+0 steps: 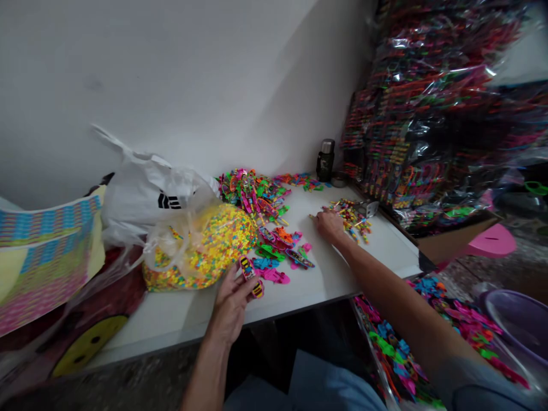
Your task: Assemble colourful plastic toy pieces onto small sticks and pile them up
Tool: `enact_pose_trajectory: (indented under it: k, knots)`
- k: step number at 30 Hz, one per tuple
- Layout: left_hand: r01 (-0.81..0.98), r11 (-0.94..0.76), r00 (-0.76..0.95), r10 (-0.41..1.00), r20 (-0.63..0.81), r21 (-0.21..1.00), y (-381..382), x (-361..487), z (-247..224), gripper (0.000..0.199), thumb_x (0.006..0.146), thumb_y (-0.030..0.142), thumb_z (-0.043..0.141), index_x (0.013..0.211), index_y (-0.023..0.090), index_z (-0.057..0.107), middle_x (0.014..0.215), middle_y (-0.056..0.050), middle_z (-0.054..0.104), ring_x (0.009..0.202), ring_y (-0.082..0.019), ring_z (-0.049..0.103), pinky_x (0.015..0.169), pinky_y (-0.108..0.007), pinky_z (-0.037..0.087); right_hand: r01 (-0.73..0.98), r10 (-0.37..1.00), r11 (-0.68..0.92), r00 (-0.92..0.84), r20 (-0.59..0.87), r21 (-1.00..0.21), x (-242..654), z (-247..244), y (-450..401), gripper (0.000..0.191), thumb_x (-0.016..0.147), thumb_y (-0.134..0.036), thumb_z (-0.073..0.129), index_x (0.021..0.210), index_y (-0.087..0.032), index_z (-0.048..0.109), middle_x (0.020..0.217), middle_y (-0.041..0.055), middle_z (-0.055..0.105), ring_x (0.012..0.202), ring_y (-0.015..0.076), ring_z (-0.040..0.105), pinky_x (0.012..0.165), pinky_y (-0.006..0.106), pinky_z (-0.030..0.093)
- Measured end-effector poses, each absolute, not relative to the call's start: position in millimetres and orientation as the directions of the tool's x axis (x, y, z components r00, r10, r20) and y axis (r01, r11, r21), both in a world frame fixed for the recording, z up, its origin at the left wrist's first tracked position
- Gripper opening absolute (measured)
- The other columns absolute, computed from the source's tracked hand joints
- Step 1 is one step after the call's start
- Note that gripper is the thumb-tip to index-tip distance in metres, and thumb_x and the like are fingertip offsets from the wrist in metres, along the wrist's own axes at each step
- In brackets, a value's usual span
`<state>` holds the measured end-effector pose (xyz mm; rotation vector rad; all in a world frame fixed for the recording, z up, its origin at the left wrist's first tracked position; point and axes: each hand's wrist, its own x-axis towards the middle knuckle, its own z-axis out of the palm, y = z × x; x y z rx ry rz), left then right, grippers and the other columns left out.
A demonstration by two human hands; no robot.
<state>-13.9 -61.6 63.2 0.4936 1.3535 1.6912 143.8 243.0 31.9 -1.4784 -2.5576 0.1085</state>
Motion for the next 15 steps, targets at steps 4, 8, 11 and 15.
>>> enact_pose_trajectory:
  k: [4,8,11,15]
  knots:
    - [-0.674,-0.135,-0.478,0.830,-0.289,0.726,-63,-18,73,0.047,0.070,0.022,0.076,0.112,0.019,0.057,0.096,-0.004,0.062,0.085,-0.019,0.062,0.076,-0.037,0.054,0.825,0.841,0.540,-0.523,0.139,-0.166,135,27,234,0.041,0.100,-0.037,0.039,0.104,-0.009,0.068,0.116,0.0223,0.061,0.115,0.0343,0.055,0.087,0.043,0.048]
    - [-0.845,-0.261,-0.489,0.729,-0.479,0.467,-53,-23,71,0.025,0.079,0.032,0.069,0.086,0.014,0.053,0.063,0.003,0.047,0.055,-0.010,0.050,0.054,-0.025,0.046,0.825,0.851,0.525,-0.506,0.139,-0.211,142,32,223,0.040,0.101,-0.037,0.037,0.107,-0.008,0.062,0.107,0.0220,0.064,0.101,0.0303,0.061,0.083,0.039,0.048]
    - [-0.853,-0.397,-0.521,0.697,-0.493,0.339,-50,-26,68,0.022,0.084,0.025,0.062,0.075,0.016,0.044,0.053,0.007,0.029,0.042,-0.006,0.032,0.039,-0.018,0.026,0.655,0.810,0.569,-0.551,0.200,-0.497,155,45,188,0.037,0.103,-0.042,0.034,0.113,-0.013,0.054,0.095,0.0138,0.066,0.083,0.0216,0.062,0.073,0.031,0.048]
    - [-0.844,-0.479,-0.536,0.745,-0.397,0.241,-54,-23,70,0.019,0.088,0.025,0.054,0.075,0.016,0.043,0.055,0.006,0.027,0.043,-0.006,0.031,0.038,-0.019,0.020,0.203,0.710,0.493,-0.656,0.257,-0.846,169,56,89,0.037,0.102,-0.045,0.037,0.127,-0.020,0.048,0.094,0.0073,0.064,0.079,0.0176,0.060,0.072,0.029,0.051]
